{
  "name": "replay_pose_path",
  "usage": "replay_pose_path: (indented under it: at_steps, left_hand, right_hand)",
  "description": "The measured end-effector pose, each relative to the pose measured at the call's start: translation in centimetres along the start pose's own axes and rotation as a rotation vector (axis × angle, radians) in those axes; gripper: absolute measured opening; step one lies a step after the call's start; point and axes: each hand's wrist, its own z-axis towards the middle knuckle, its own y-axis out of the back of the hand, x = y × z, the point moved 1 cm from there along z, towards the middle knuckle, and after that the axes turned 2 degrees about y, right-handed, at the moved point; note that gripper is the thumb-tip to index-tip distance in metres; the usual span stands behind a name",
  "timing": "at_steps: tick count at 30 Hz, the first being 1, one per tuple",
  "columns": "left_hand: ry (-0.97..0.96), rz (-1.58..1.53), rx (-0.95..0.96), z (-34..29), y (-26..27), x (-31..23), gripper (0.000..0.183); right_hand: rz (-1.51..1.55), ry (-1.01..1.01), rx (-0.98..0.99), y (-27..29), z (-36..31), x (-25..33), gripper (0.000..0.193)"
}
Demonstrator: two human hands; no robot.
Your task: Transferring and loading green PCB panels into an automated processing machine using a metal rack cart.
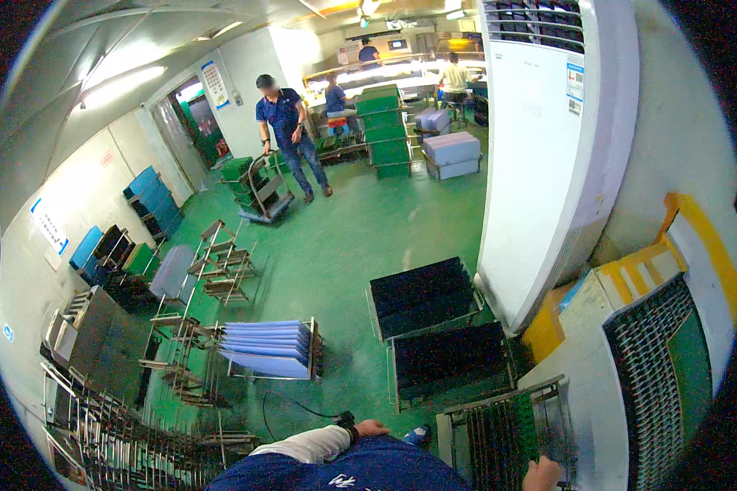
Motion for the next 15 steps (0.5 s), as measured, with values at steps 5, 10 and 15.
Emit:
replay_pose_path:
  at_steps: [5, 10, 15]
  left_hand:
    - [-0.030, 0.048, 0.010, 0.9, 0.1, -0.4, 0.066]
    - [0.055, 0.039, 0.047, 1.2, -0.5, -0.9, 0.066]
    - [0.062, 0.029, 0.029, 2.2, -1.0, -1.7, 0.059]
  right_hand:
    - [-0.025, 0.073, 0.019, 6.5, -2.0, 3.3, 0.034]
    - [0.021, 0.042, 0.021, 10.0, -2.9, 2.1, 0.033]
    - [0.185, -0.135, 0.001, 12.4, -3.4, -1.3, 0.029]
